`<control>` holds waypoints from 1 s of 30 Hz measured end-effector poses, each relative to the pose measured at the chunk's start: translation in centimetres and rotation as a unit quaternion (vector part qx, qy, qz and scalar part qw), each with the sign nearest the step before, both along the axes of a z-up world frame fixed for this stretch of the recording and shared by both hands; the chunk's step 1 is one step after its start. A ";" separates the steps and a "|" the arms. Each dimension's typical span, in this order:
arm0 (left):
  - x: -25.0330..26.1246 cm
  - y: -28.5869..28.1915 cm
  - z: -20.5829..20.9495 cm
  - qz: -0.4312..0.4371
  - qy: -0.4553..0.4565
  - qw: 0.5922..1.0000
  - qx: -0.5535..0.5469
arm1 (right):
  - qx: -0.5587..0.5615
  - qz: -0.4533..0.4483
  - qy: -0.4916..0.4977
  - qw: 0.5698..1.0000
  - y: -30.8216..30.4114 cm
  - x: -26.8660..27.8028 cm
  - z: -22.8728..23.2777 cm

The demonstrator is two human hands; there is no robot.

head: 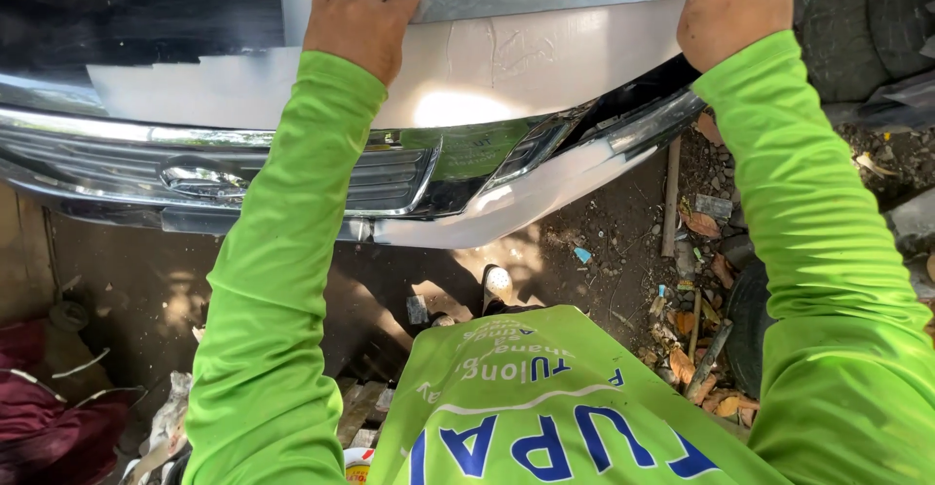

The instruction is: The person sands the front bumper of a white car using a sanding block and sandpaper. They work on the lower edge and the area around the grille, switching between different pieces of sandpaper.

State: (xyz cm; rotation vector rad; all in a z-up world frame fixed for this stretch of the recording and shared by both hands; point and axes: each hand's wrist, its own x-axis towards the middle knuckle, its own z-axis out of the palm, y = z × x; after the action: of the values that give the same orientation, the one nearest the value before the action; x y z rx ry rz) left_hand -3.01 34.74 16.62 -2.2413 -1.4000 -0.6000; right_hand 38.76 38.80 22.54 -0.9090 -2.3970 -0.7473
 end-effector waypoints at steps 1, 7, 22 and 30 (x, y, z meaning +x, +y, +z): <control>-0.1 -0.1 -0.3 0.000 0.000 1.000 0.000 | 0.000 0.008 -0.002 1.000 -0.3 -0.2 0.0; 0.0 -0.8 -1.7 0.013 -0.004 1.000 -0.004 | 0.000 0.002 0.021 1.000 -1.6 -1.0 -1.0; 1.5 -6.2 -4.7 0.038 -0.028 0.999 -0.006 | -0.105 -0.094 0.040 0.989 -4.9 0.2 -7.4; 2.2 -10.0 -6.6 0.040 -0.036 0.998 -0.013 | -0.111 -0.118 0.059 0.985 -6.9 0.7 -11.9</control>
State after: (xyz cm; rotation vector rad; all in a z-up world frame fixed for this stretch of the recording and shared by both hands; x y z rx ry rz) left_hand -0.83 24.72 10.04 -2.1910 -1.5341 -0.6448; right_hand 39.42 31.93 10.59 -1.3085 -2.3241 -0.4969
